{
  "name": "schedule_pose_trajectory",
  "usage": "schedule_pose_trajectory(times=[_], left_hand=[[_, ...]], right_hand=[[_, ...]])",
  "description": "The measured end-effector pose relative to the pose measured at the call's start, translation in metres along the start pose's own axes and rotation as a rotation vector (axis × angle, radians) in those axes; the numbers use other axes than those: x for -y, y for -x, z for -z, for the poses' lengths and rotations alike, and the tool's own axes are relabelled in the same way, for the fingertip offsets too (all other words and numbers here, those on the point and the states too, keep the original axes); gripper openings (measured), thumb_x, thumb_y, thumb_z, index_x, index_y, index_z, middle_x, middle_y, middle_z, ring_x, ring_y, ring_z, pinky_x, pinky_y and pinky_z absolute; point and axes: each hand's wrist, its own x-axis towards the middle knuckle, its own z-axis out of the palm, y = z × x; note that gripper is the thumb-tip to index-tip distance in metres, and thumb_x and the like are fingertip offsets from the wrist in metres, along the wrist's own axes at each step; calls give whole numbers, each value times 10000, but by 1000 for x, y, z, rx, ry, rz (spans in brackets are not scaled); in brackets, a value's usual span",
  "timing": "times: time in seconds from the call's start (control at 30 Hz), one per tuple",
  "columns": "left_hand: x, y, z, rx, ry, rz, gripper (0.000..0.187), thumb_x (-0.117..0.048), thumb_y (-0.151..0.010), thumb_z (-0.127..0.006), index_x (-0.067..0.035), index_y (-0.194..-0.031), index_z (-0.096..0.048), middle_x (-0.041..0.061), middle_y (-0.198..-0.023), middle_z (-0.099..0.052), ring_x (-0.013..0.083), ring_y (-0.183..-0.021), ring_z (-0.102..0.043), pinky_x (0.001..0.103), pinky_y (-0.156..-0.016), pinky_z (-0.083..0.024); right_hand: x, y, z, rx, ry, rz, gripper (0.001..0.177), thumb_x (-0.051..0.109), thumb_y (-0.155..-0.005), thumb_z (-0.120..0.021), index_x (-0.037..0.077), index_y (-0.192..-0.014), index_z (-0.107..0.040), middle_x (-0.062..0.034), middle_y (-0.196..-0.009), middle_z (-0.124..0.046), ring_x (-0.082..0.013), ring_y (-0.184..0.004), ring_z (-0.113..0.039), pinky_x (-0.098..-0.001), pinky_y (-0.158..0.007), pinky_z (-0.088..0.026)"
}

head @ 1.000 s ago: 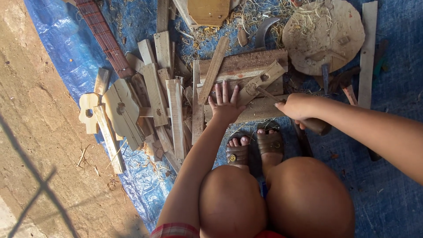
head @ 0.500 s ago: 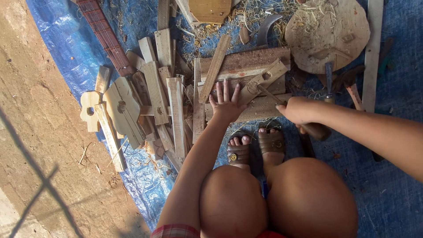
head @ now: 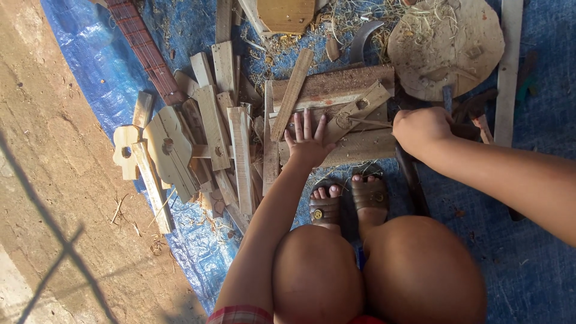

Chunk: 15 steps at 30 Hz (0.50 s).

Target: The person carves a piece of wood with a small hand tool to shape it.

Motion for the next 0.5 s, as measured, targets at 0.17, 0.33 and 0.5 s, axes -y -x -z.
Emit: schedule_pose_trajectory(times=[0.17, 0.33, 0.5], left_hand=[[-2, 0, -3, -21, 13, 5, 874, -737, -1006, -305, -330, -1628, 154, 154, -1671, 286, 425, -1511, 292, 732, -1180, 16], [-3, 3, 3, -9, -5, 17, 863, -731, -1008, -313, -339, -1630, 140, 137, -1676, 278, 413, -1510, 297, 737, -1175, 26], [-1, 0, -3, -26, -1, 7, 879, -746, -998, -311, -334, -1631, 140, 140, -1678, 274, 419, -1510, 295, 743, -1173, 21]], right_hand=[[-16, 22, 136, 270, -385, -14, 467, 387, -1054, -478, -13, -953, -698, -238, -740, -729, -372, -607, -721, -452, -481, -567], [-3, 16, 127, 918, -1351, -361, 784, 546, -1083, -355, -191, -1151, -614, -296, -820, -742, -411, -609, -743, -528, -473, -628], [29, 34, 51, 930, -1766, -525, 802, 697, -1018, -425, -77, -1071, -628, -261, -734, -679, -406, -537, -702, -558, -484, -597]])
